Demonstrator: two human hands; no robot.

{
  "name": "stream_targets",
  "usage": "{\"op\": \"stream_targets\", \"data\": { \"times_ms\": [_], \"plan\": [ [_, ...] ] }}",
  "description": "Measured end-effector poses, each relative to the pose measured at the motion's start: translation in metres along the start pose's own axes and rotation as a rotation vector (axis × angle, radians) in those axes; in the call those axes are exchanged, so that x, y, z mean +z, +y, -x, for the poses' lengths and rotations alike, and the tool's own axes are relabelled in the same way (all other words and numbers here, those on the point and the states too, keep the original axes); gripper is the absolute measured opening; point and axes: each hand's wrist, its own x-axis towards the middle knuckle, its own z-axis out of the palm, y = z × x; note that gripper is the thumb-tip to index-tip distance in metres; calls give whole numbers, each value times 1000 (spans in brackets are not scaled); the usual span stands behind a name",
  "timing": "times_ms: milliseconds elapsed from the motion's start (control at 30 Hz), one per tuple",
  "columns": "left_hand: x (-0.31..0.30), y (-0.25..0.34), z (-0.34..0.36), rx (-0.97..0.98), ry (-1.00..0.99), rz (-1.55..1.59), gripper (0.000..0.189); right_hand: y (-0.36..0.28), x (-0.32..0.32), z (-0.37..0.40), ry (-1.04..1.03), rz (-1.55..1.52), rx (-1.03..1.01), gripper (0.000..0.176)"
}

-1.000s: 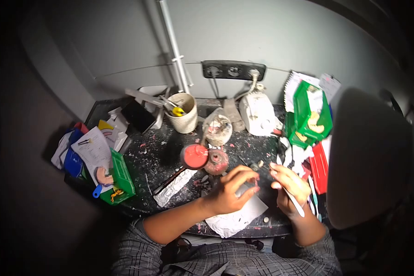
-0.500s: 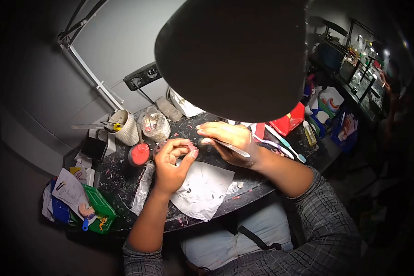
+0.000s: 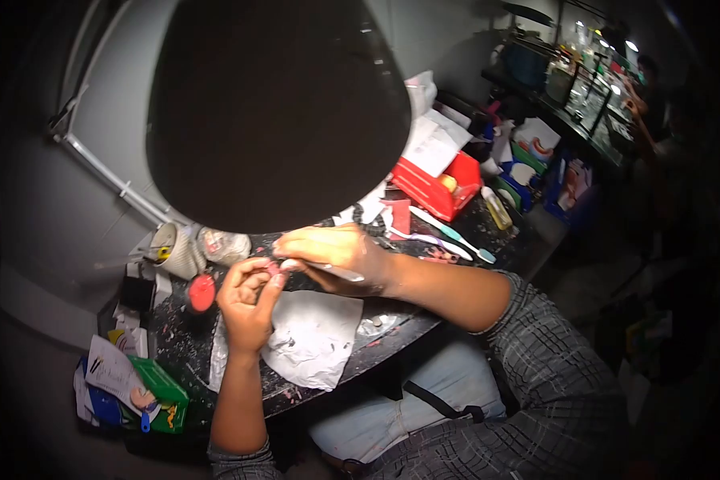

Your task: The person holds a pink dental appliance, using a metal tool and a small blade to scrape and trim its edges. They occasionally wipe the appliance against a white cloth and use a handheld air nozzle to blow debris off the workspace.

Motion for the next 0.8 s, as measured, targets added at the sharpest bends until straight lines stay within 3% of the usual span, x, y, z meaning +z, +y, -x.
{"op": "stream_targets", "data": {
  "times_ms": [133,200,233,400,467,500,567,667,700,767,800],
  "plan": [
    [3,2,0,-2,23,13,28,2,-1,5,60,114,-133,22],
    [4,0,0,-4,5,28,29,4,-3,8,11,33,-53,21],
    [4,0,0,-15,-8,36,29,6,1,5,92,9,-79,18],
    [4,-4,3,13,73,-23,28,-12,-23,-3,6,-66,107,18],
    [-6,-8,3,22,75,36,31,-40,-48,-2,-133,-17,342,24],
    [-8,-9,1,29,110,87,32,-48,-53,5,-165,-93,360,30],
    [-16,-5,2,44,-34,180,37,-75,-71,30,-132,-388,363,33],
    [18,29,22,17,-132,321,32,-104,-81,61,-277,-741,480,37],
    [19,27,32,-3,-219,446,33,-109,-80,71,-311,-688,492,38],
    [71,56,58,-131,-192,545,32,-110,-73,83,-350,-804,578,41],
    [74,54,66,-133,-334,612,37,-110,-76,87,-355,-779,563,42]
  ]
}}
